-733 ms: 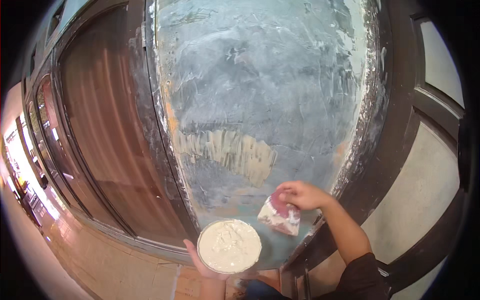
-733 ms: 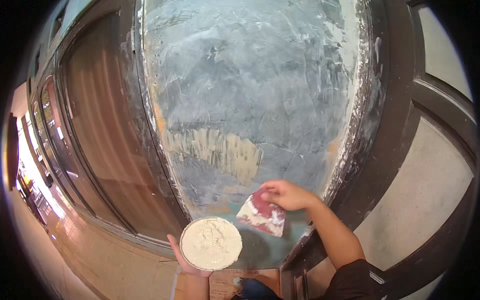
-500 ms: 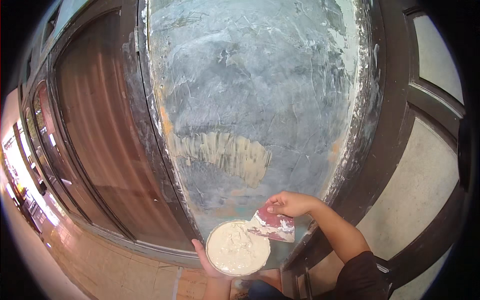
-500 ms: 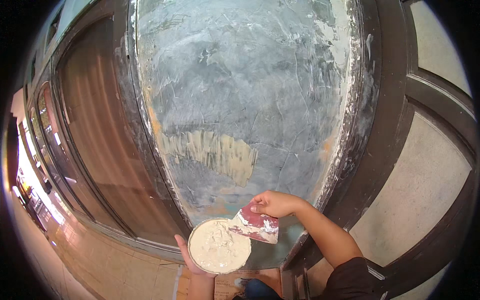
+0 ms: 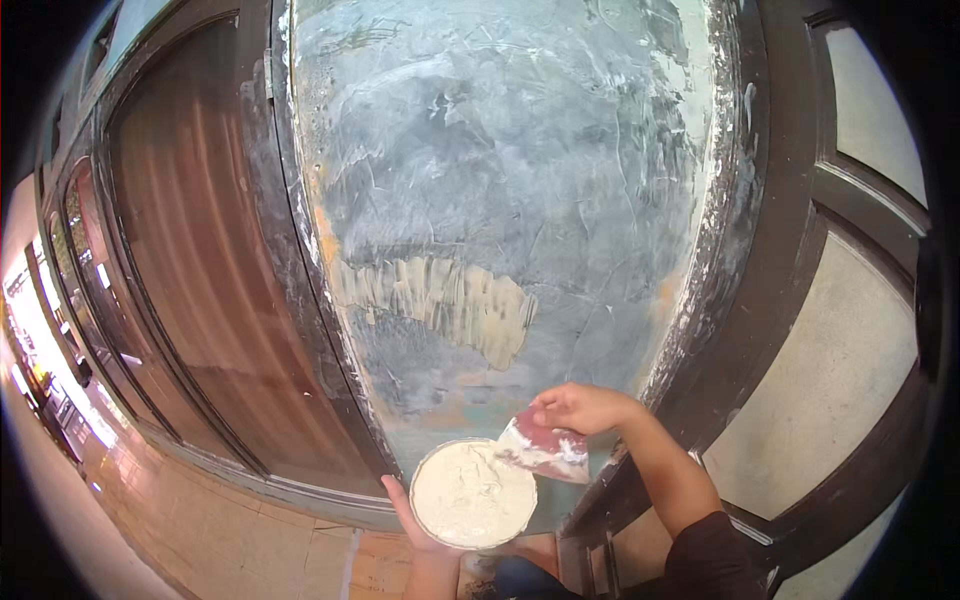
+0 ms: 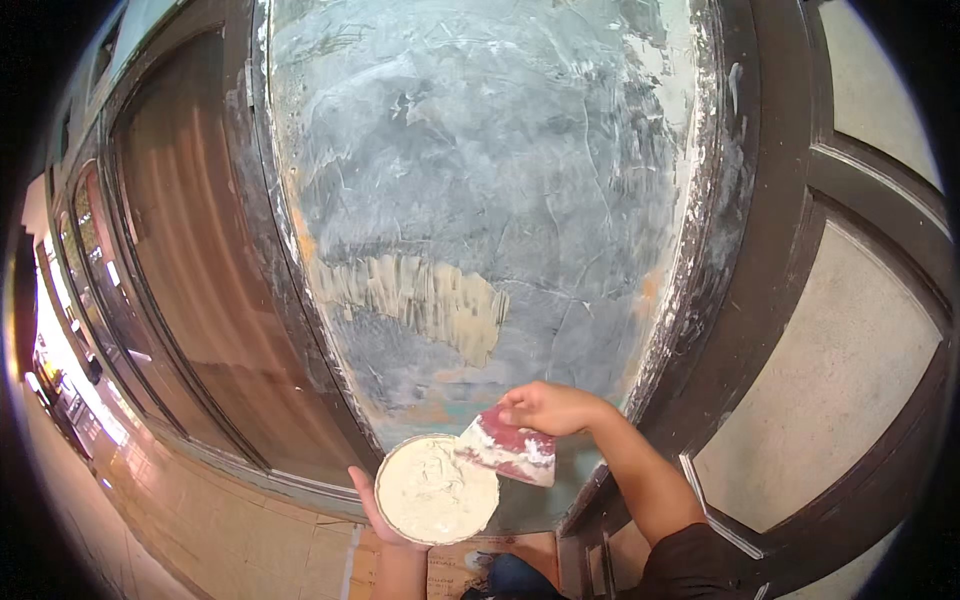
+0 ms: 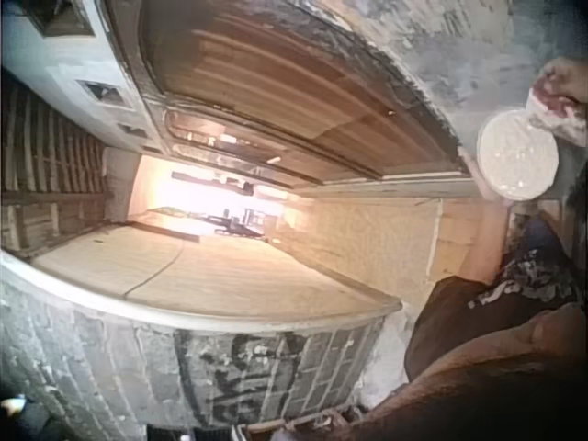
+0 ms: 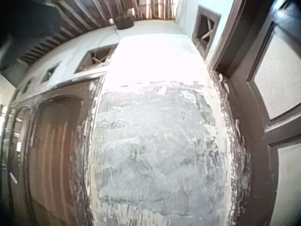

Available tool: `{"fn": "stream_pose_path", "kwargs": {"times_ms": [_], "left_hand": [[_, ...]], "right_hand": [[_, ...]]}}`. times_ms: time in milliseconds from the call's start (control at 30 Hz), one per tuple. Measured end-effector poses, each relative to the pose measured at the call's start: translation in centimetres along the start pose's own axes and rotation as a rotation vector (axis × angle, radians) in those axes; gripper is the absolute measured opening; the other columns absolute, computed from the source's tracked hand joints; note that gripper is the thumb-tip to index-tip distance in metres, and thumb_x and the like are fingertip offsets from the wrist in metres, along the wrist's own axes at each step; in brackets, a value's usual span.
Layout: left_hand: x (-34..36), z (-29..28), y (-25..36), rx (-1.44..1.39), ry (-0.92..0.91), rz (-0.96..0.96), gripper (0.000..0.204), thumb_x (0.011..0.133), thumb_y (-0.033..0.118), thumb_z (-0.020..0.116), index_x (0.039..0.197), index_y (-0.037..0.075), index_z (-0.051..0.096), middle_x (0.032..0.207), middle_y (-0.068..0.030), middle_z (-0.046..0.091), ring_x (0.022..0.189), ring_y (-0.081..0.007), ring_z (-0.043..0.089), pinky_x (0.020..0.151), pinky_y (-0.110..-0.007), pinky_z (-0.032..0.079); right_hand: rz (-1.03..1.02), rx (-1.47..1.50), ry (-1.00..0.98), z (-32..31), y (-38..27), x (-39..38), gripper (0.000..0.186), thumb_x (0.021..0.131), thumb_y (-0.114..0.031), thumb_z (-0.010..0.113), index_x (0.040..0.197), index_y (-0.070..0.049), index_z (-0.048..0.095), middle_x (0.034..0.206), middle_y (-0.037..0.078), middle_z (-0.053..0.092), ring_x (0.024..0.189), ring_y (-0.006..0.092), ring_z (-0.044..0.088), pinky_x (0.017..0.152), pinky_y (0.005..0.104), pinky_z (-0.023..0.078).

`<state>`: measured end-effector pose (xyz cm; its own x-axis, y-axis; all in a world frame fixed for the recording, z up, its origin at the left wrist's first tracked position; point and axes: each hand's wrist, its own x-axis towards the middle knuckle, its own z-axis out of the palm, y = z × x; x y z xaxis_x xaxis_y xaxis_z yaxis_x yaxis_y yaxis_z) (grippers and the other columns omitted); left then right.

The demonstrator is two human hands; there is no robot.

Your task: The person applies wall putty to a damaged section of a wall using a scraper.

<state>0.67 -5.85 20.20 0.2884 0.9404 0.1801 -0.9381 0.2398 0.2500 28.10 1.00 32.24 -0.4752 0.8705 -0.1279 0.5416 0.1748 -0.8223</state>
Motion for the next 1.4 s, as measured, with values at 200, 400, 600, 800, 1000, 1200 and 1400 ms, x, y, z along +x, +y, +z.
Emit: {"fn": "stream_pose_path", "kwargs": {"times_ms": [200,400,600,800,1000,1200,1400], "left_hand": [[-0.3,-0.7,-1.0,-0.052,-0.001,-0.039,0.104,0.094,0.084,0.028,0.149,-0.003,0.047,0.148,-0.0222,0.053,0.130,-0.0393,0.057,0.107,-0.055,0.049],[-0.8,-2.6,-1.2,0.062,0.099,0.028,0.103,0.094,0.084,0.029,0.146,-0.003,0.049,0.143,-0.0218,0.058,0.125,-0.0378,0.061,0.104,-0.052,0.052],[0.2,-4.2,-2.3,0.121,0.089,0.018,0.102,0.094,0.085,0.030,0.144,-0.002,0.052,0.142,-0.0208,0.059,0.124,-0.0365,0.061,0.103,-0.051,0.052],[-0.3,-4.6,-3.1,0.086,0.100,0.071,0.102,0.094,0.085,0.028,0.145,0.000,0.052,0.143,-0.0205,0.058,0.125,-0.0367,0.060,0.104,-0.053,0.051],[-1.0,-3.8,-3.3,0.159,0.120,0.143,0.101,0.094,0.085,0.029,0.146,0.001,0.051,0.144,-0.0193,0.057,0.128,-0.0367,0.059,0.105,-0.054,0.051],[-1.0,-3.5,-4.0,0.209,0.156,0.185,0.102,0.092,0.086,0.030,0.145,0.001,0.052,0.145,-0.0190,0.056,0.129,-0.0373,0.058,0.106,-0.054,0.050],[-0.4,-3.3,-4.8,0.258,0.234,0.174,0.103,0.091,0.087,0.031,0.145,0.001,0.051,0.144,-0.0188,0.057,0.127,-0.0356,0.060,0.103,-0.049,0.053]], "right_hand": [[0.175,-0.330,0.084,-0.3,6.9,1.5,0.045,0.101,-0.045,0.064,0.110,-0.001,0.071,0.091,0.007,0.074,0.079,0.0166,0.065,0.074,0.0350,0.052],[0.167,0.518,0.136,2.8,9.5,0.8,0.025,0.107,-0.030,0.061,0.109,-0.007,0.070,0.085,-0.006,0.068,0.064,0.0039,0.056,0.057,0.0249,0.044],[0.172,0.451,0.064,5.3,11.3,1.3,0.026,0.106,-0.031,0.063,0.108,-0.007,0.072,0.079,-0.007,0.063,0.067,0.0043,0.053,0.059,0.0249,0.044],[0.302,0.342,0.543,7.2,15.8,-1.3,0.022,0.102,-0.016,0.066,0.106,0.006,0.065,0.094,0.008,0.069,0.081,0.0132,0.061,0.070,0.0308,0.051],[-0.003,0.494,0.743,9.8,14.1,-4.0,0.014,0.101,-0.006,0.062,0.114,0.000,0.063,0.103,0.004,0.067,0.087,0.0086,0.060,0.069,0.0273,0.050],[-0.357,-0.081,0.951,11.0,8.1,-6.2,0.043,0.079,0.014,0.061,0.110,-0.010,0.079,0.099,0.008,0.062,0.096,0.0318,0.054,0.088,0.0366,0.048],[-0.362,-0.288,0.843,13.2,8.2,-6.5,0.051,0.075,0.015,0.060,0.110,-0.016,0.081,0.103,0.004,0.060,0.101,0.0298,0.047,0.092,0.0349,0.044]]}}
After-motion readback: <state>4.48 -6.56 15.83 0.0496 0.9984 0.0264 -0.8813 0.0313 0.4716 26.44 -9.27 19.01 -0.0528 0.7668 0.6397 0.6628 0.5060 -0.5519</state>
